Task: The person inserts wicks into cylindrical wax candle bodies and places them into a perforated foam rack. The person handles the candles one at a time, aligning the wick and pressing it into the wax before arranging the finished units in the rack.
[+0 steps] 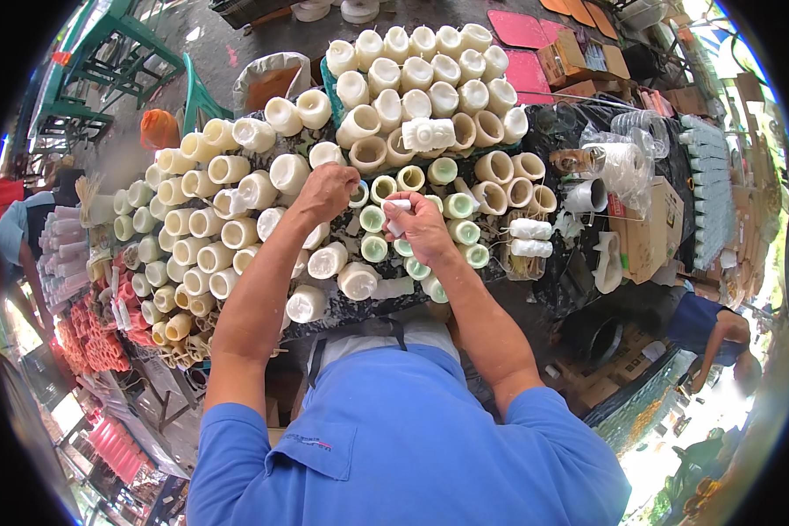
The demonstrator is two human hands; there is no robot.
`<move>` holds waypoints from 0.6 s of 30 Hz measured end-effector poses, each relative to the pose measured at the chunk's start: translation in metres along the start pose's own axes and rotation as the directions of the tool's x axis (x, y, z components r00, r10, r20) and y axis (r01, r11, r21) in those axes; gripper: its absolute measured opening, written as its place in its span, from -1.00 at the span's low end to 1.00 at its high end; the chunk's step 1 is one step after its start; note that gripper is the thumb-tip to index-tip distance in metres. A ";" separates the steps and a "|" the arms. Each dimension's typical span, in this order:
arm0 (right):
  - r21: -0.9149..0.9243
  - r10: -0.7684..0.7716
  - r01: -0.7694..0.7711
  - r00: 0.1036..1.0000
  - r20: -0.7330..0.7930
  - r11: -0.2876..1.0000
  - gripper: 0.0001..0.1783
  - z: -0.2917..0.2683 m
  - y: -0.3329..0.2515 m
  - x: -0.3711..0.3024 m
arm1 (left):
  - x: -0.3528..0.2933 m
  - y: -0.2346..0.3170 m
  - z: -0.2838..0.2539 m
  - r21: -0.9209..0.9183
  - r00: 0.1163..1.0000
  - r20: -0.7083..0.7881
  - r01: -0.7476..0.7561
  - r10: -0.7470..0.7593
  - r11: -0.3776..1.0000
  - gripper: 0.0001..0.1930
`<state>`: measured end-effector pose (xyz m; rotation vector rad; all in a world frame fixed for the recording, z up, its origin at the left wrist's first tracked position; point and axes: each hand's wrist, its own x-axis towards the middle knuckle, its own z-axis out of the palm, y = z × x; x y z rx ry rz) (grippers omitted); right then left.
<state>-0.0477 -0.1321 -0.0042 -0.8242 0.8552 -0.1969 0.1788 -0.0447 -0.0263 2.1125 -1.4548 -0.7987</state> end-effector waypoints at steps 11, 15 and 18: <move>-0.815 -0.506 0.395 0.850 0.148 0.424 -0.70 0.041 0.004 0.040 | -0.001 -0.005 -0.003 -0.133 1.000 -0.021 0.011 -0.014 0.991 -0.79; -0.865 -0.570 0.432 0.790 0.226 0.254 -0.72 0.042 0.023 0.055 | -0.004 -0.004 -0.004 -0.184 0.998 -0.005 0.059 -0.060 0.981 -0.79; -0.867 -0.696 0.482 0.665 0.271 0.123 -0.76 0.041 0.035 0.059 | -0.006 -0.004 -0.003 -0.220 0.999 -0.015 0.047 -0.051 0.974 -0.79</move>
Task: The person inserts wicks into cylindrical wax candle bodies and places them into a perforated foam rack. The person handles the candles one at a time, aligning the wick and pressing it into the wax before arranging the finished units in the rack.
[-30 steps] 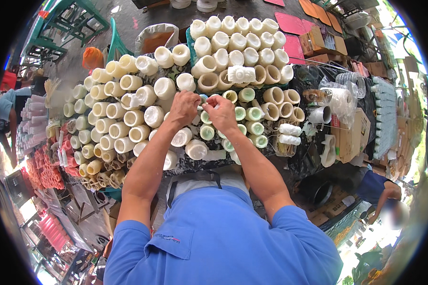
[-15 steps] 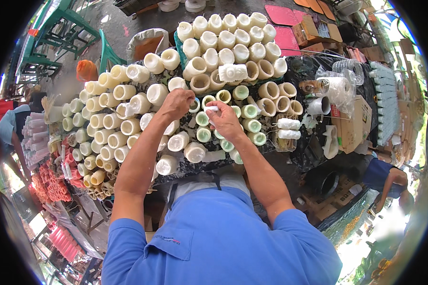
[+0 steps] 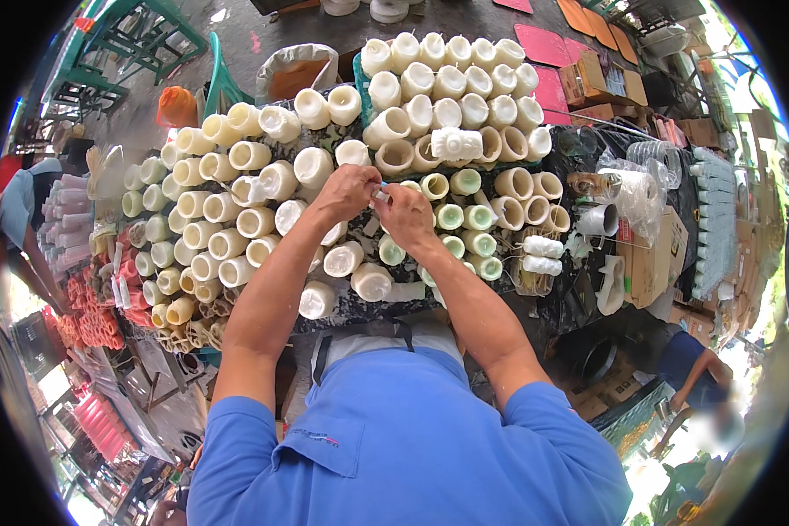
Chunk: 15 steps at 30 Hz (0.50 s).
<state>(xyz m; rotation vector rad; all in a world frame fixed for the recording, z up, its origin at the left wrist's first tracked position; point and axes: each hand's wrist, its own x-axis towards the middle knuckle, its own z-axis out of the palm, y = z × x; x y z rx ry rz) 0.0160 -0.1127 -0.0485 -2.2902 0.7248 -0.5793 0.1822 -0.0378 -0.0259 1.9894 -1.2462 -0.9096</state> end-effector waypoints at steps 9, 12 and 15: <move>0.318 0.440 -0.589 0.788 0.430 0.743 -0.64 -0.040 0.002 0.010 | -0.011 0.001 0.002 0.042 1.000 -0.008 0.000 0.000 0.999 -0.81; 0.510 0.415 -0.664 0.744 0.524 0.547 -0.74 -0.061 0.002 0.013 | -0.021 -0.003 0.008 0.074 0.997 -0.069 -0.041 0.046 0.996 -0.85; 0.350 0.316 -0.457 0.865 0.390 0.818 -0.75 -0.068 -0.003 0.016 | -0.031 -0.006 0.019 0.094 0.967 -0.218 -0.114 0.133 0.989 -0.89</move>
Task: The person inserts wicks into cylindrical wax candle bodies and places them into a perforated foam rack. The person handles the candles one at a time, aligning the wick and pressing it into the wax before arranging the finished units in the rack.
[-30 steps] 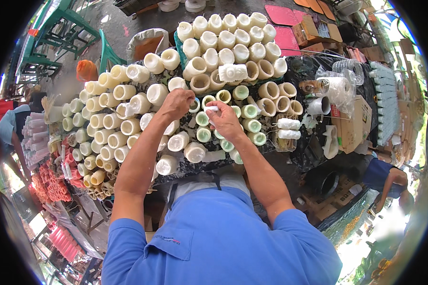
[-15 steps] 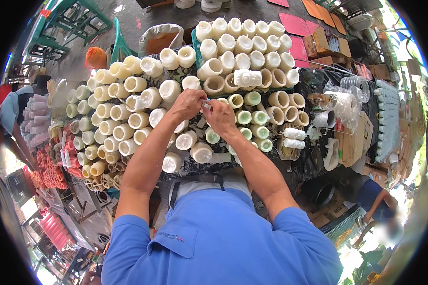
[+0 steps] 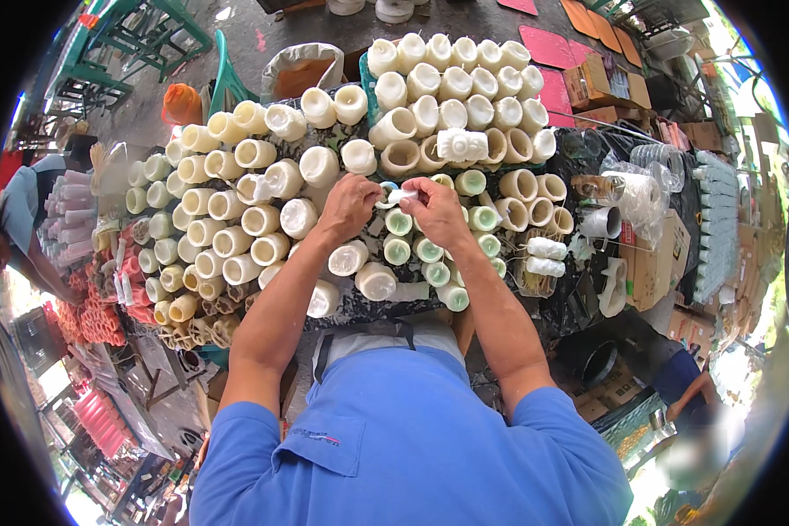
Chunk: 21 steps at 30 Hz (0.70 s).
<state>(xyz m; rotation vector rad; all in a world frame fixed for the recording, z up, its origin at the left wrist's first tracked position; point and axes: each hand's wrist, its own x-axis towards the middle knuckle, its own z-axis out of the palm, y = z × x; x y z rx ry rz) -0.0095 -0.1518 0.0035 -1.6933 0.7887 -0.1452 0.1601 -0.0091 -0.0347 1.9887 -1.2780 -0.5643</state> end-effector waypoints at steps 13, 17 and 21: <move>-0.545 -0.396 0.334 0.918 0.004 0.769 -0.79 0.038 0.024 0.022 | -0.017 0.001 0.015 0.081 0.984 -0.155 -0.079 0.091 0.994 -0.92; -0.604 -0.384 0.337 0.922 0.055 0.723 -0.83 0.037 0.024 0.024 | -0.011 -0.003 0.014 0.077 0.984 -0.148 -0.084 0.095 0.993 -0.92; -0.611 -0.349 0.321 0.934 0.077 0.724 -0.84 0.037 0.023 0.025 | -0.008 -0.005 0.012 0.044 0.971 -0.189 -0.141 0.147 0.989 -0.93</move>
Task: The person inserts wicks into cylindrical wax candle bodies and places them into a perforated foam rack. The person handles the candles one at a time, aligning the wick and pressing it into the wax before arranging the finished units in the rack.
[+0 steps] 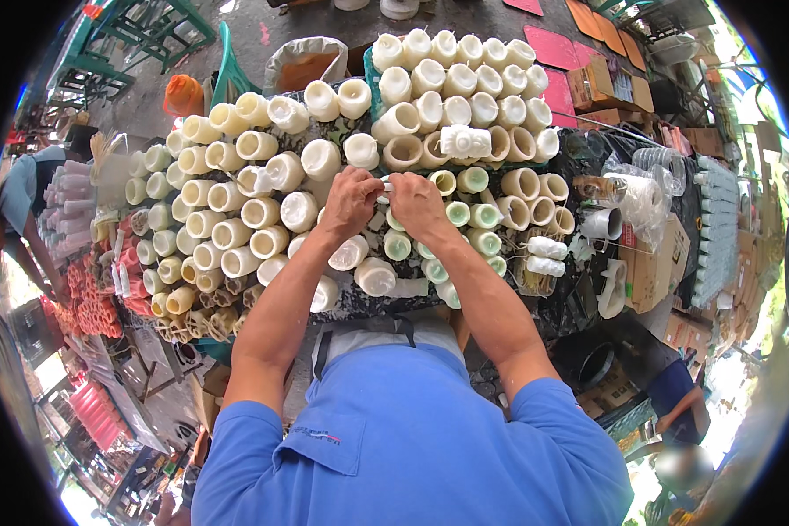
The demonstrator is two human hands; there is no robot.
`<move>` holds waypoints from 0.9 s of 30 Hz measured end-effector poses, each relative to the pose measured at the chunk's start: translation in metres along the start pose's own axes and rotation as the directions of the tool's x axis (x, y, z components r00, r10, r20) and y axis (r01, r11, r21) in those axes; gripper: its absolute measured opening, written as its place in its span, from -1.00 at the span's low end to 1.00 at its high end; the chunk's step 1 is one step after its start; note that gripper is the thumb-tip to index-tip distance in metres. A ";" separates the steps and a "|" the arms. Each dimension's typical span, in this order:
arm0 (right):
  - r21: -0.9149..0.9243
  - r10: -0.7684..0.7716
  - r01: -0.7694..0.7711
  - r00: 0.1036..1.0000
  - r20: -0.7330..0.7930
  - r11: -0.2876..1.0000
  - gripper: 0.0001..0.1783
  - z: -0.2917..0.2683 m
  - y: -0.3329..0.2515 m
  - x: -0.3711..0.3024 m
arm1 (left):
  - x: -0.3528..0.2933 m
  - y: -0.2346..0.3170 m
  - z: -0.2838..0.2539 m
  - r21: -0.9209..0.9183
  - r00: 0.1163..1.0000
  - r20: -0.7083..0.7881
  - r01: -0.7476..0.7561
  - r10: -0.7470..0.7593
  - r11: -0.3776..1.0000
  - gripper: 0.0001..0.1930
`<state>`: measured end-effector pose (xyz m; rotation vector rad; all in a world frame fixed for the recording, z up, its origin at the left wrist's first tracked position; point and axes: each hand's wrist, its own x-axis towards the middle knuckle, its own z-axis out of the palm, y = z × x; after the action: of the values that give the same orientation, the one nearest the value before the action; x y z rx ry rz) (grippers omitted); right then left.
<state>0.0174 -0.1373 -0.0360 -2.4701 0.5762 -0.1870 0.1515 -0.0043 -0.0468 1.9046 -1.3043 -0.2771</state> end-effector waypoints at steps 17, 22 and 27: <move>-0.032 -0.363 0.369 0.924 0.124 0.929 -0.93 -0.015 -0.035 -0.040 | 0.031 -0.013 -0.006 -0.026 0.975 0.196 -0.097 0.101 0.995 -0.94; -0.294 -0.323 0.547 0.763 0.559 0.784 -0.80 0.030 -0.048 -0.015 | 0.045 -0.019 -0.013 -0.055 0.938 0.326 -0.108 0.121 0.993 -0.91; -0.405 -0.140 0.536 0.713 0.688 0.741 -0.75 0.065 -0.054 -0.002 | 0.049 -0.021 -0.013 -0.058 0.928 0.343 -0.134 0.146 0.989 -0.92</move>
<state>0.0517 -0.0632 -0.0580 -2.9712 -0.1994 0.7699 0.1948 -0.0369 -0.0411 1.7753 -1.6488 -0.5788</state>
